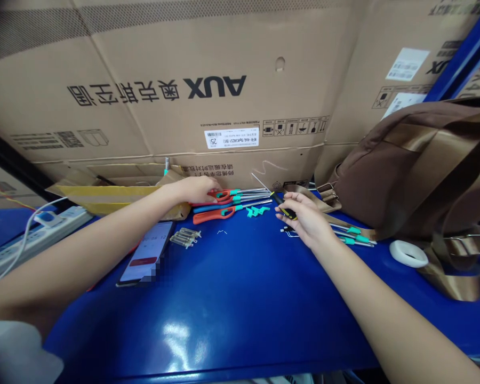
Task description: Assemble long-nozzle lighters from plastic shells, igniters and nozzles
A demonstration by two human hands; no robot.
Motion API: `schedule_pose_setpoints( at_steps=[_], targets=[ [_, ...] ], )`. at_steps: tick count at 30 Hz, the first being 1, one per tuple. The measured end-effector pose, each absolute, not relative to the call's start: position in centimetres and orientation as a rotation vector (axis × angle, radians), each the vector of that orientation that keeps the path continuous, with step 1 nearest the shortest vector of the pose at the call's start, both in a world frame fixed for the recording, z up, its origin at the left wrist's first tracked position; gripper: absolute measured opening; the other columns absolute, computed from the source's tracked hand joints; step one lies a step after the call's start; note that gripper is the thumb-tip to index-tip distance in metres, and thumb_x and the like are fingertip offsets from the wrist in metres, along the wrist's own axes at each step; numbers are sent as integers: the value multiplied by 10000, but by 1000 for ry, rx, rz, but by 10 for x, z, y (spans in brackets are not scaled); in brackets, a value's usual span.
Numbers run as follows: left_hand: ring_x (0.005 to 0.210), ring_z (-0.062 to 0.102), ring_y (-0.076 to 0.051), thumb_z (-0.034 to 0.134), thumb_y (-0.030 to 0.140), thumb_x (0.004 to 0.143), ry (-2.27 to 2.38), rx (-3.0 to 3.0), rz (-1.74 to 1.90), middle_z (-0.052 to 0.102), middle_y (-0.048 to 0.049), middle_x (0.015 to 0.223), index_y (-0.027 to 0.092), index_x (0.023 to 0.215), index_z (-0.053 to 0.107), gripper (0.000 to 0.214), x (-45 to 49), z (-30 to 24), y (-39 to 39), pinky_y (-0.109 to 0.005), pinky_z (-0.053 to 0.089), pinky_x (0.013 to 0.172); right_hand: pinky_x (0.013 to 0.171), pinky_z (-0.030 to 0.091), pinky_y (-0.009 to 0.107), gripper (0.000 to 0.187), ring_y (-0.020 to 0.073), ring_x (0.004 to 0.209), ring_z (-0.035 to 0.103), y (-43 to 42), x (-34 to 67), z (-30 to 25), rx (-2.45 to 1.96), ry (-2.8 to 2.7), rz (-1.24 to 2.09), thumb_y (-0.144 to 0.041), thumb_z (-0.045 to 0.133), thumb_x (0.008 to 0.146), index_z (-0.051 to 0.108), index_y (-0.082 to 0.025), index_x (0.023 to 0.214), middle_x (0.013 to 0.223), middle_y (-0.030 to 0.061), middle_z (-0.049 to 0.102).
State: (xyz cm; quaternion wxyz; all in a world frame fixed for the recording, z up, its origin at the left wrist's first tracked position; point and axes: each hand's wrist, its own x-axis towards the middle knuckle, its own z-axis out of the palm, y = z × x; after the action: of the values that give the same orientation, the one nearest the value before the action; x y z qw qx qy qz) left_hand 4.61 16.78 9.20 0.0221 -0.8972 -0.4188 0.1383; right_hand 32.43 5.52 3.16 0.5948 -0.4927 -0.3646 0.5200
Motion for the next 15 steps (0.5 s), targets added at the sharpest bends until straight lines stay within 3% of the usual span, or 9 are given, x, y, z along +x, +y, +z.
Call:
schedule_pose_setpoints(
  at_steps=[8,12,15],
  targets=[
    [1075,662,-256,643,303,965,-1272,-2718,216,651,-106,1228,163,1217,648,289,45,83,160,-409,579,882,743,632,338,371,175,801,709,59,328,28,-1280,-1086,1010,-179,772,597,660,-241,946,946,6,682],
    [1046,669,-269,583,240,939,-1256,-2689,60,665,-110,1165,167,1134,691,234,41,82,141,-348,557,811,955,594,431,407,270,1188,652,65,335,25,-1404,-1266,785,-194,719,686,670,-226,1088,1197,87,702],
    [1075,656,-271,575,294,955,-1231,-2703,-36,666,-108,1163,172,1157,693,265,35,84,125,-352,545,849,1131,458,514,434,306,1261,621,67,349,27,-1525,-1410,611,-148,698,695,686,-221,1123,1218,96,728]
  ],
)
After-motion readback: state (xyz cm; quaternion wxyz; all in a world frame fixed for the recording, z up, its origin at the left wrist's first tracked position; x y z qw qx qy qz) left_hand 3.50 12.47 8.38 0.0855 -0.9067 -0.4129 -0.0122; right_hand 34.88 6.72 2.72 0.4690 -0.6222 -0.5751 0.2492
